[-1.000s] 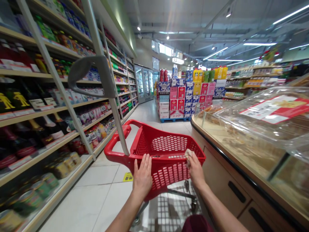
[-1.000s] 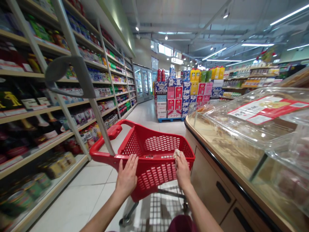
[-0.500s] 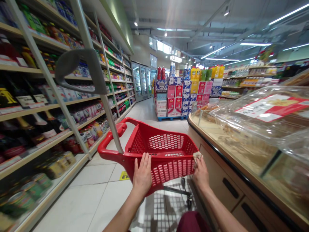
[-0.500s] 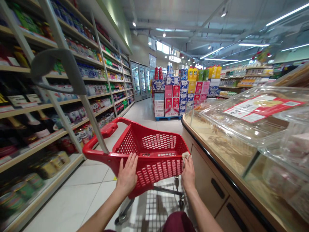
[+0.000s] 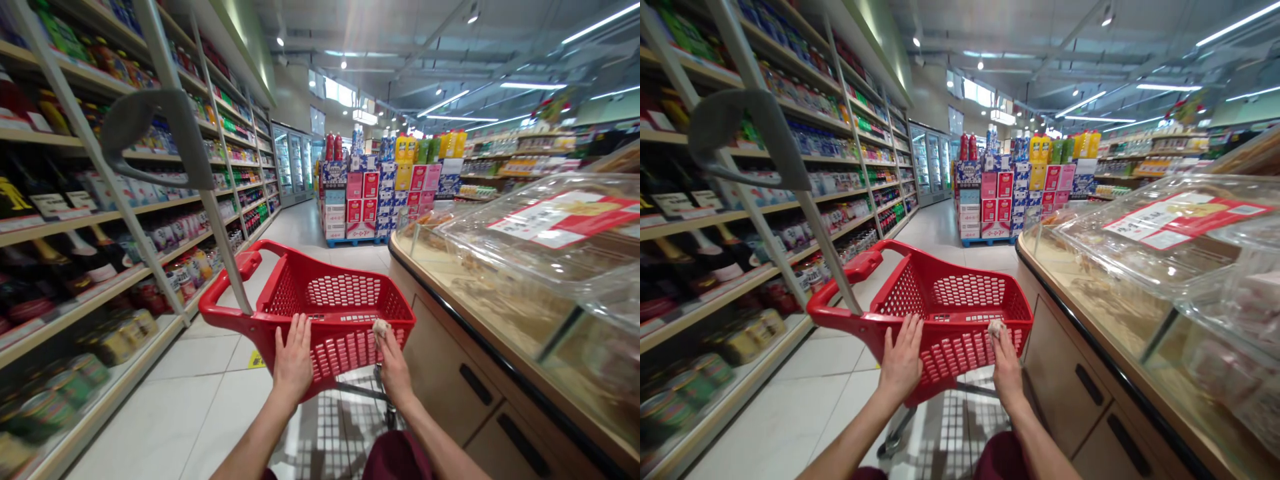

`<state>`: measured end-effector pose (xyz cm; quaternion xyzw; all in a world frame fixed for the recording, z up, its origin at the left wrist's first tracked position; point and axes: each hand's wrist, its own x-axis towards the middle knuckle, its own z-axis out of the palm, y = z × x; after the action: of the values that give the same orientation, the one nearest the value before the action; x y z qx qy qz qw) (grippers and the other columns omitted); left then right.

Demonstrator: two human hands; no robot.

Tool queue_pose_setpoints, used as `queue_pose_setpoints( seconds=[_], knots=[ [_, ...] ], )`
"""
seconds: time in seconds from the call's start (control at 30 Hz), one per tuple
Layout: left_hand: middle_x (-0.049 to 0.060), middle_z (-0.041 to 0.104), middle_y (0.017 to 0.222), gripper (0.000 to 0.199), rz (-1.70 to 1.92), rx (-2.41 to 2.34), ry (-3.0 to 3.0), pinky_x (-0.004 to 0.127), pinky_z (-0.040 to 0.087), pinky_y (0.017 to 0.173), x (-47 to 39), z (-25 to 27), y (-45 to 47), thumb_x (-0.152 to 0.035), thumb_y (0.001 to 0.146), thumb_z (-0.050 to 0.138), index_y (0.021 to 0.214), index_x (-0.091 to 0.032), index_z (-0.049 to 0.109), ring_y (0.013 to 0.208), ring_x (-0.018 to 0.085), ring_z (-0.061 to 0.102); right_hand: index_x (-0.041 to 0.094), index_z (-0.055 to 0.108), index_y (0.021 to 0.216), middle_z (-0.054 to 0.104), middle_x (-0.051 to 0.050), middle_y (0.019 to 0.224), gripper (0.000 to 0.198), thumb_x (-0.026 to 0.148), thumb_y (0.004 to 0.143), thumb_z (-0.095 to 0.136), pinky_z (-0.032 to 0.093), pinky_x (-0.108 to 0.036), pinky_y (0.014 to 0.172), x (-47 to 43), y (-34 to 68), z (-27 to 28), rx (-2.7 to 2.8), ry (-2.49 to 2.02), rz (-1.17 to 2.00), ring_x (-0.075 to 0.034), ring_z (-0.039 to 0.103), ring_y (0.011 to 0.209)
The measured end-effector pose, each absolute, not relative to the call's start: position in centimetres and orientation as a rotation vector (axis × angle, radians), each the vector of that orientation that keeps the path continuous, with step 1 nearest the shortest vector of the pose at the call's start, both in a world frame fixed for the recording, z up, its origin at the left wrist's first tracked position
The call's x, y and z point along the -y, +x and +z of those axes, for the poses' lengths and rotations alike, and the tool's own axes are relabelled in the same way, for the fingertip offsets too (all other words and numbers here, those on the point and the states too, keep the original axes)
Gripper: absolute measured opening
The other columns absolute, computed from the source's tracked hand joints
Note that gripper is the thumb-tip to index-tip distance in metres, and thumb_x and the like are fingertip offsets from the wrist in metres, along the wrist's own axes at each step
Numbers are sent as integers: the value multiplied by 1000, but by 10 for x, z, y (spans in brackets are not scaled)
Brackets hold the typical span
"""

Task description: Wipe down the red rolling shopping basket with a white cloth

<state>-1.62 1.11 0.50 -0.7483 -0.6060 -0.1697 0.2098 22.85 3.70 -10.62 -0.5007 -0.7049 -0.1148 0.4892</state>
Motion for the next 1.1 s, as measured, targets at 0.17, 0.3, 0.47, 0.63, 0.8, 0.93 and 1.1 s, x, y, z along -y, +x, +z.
queue_pose_setpoints(
  seconds=[0.17,0.3,0.47,0.63,0.8,0.93,1.1],
  knots=[
    [8,28,138,62,-453,1694,-2107,51,16,103,-10,6,-16,-15,68,37,129,-11,31,129,21,19,27,32,130,38,-2,133,56,3,80,32,39,-37,96,-19,212,-116,1852,-1174,-197,-17,34,122],
    [9,27,139,62,-435,1721,-2097,52,16,102,-8,8,-14,-15,68,38,129,-10,30,129,22,17,26,27,132,33,-4,136,55,4,82,33,34,-40,100,-24,192,-85,1770,-1071,-208,-19,30,124],
    [7,24,140,64,-375,1724,-2103,51,15,103,-7,9,-16,-15,67,38,130,-11,28,130,21,14,30,33,129,43,-1,130,52,5,83,32,41,-33,95,-13,188,-118,1898,-1109,-149,-15,39,119],
    [8,23,140,65,-370,1698,-2078,51,15,103,-8,4,-17,-16,68,38,132,-11,25,131,21,8,28,27,131,35,-2,135,52,7,84,33,37,-39,99,-12,181,-109,1872,-1070,-123,-18,32,123],
    [8,23,140,66,-391,1705,-2057,51,15,103,-8,0,-17,-16,68,37,132,-11,24,131,21,8,28,26,132,32,-3,136,52,7,85,34,33,-42,101,-30,164,-87,1851,-958,-198,-19,28,125],
    [7,21,141,66,-391,1660,-2061,52,14,103,-8,-2,-21,-16,68,37,132,-11,23,131,20,7,27,28,131,39,-2,132,49,9,86,33,38,-35,97,-18,156,-107,1993,-936,-141,-16,34,122],
    [8,22,141,64,-406,1674,-2058,51,14,103,-7,-3,-20,-17,70,37,132,-12,24,131,20,8,25,26,132,36,-5,134,49,10,86,35,33,-40,101,-20,135,-80,1910,-911,-145,-19,28,125]
  ],
)
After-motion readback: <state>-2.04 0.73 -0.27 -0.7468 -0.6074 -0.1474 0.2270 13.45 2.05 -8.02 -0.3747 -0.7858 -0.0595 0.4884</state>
